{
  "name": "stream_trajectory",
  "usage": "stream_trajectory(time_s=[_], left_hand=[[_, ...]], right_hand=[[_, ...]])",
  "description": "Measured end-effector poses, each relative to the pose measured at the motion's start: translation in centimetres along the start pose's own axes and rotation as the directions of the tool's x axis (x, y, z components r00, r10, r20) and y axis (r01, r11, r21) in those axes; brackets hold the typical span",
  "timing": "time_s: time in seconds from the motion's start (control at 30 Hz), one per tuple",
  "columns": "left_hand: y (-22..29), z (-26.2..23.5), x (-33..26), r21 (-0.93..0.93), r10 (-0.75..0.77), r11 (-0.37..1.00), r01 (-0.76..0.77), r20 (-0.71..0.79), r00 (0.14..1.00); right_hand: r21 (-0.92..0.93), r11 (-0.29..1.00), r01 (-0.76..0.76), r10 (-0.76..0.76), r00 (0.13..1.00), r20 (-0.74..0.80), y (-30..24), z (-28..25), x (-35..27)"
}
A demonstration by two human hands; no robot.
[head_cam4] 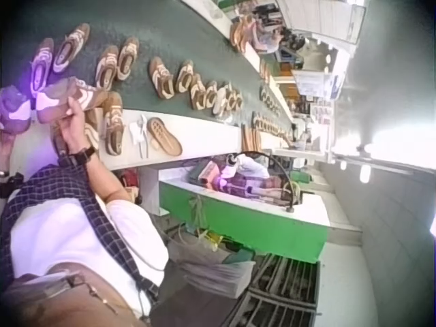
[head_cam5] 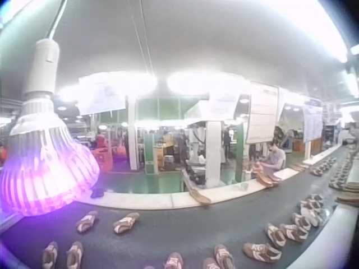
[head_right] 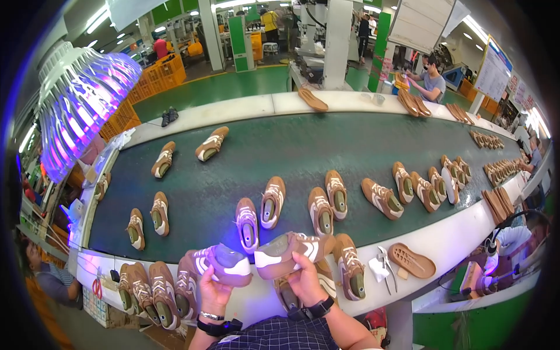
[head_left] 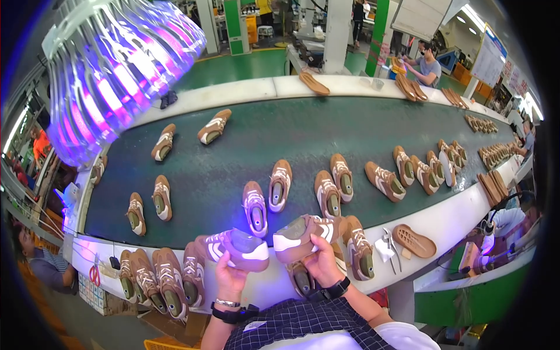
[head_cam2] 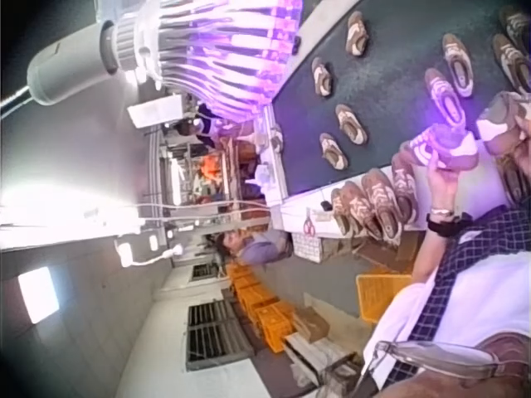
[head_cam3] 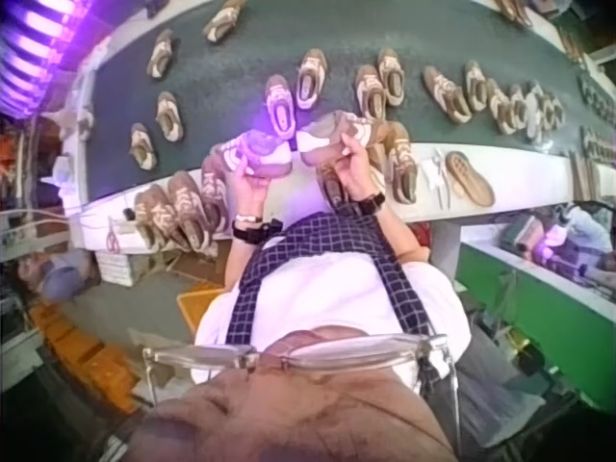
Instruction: Checking and organizing shoes on a conveyor belt in a manufacturing facility.
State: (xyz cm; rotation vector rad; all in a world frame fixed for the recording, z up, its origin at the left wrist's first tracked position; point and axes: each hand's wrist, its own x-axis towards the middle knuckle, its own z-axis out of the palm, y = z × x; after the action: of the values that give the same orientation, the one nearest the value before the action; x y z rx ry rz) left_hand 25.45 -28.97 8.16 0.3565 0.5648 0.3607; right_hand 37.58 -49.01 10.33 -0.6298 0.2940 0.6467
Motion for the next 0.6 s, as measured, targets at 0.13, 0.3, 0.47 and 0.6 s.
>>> stream_trajectory(time_s=[0.13,0.3,0.47,0.6], left_hand=[[2.3,-5.6,-0.3,0.008,-0.178,0.984,0.178,0.018,0.984],[3.5,-13.9,-1.0,0.926,0.433,0.357,-0.124,-0.047,0.9],[-1.6,-2.8,-2.6,0.956,0.029,0.105,-0.273,0.272,0.962],[-8.8,1.3,-1.6,0.999,-0.416,0.05,0.009,0.013,0.909]], right_hand=[[0.084,0.996,-0.04,0.037,0.998,0.044,-2.3,-2.2,-0.9],[0.111,0.986,-0.12,0.11,0.99,0.089,-6.0,-5.3,-4.0],[0.076,0.997,0.023,-0.02,0.999,-0.039,-6.3,-9.3,-5.9],[0.104,0.993,0.057,-0.049,0.996,-0.069,-5.7,-10.6,-7.4]])
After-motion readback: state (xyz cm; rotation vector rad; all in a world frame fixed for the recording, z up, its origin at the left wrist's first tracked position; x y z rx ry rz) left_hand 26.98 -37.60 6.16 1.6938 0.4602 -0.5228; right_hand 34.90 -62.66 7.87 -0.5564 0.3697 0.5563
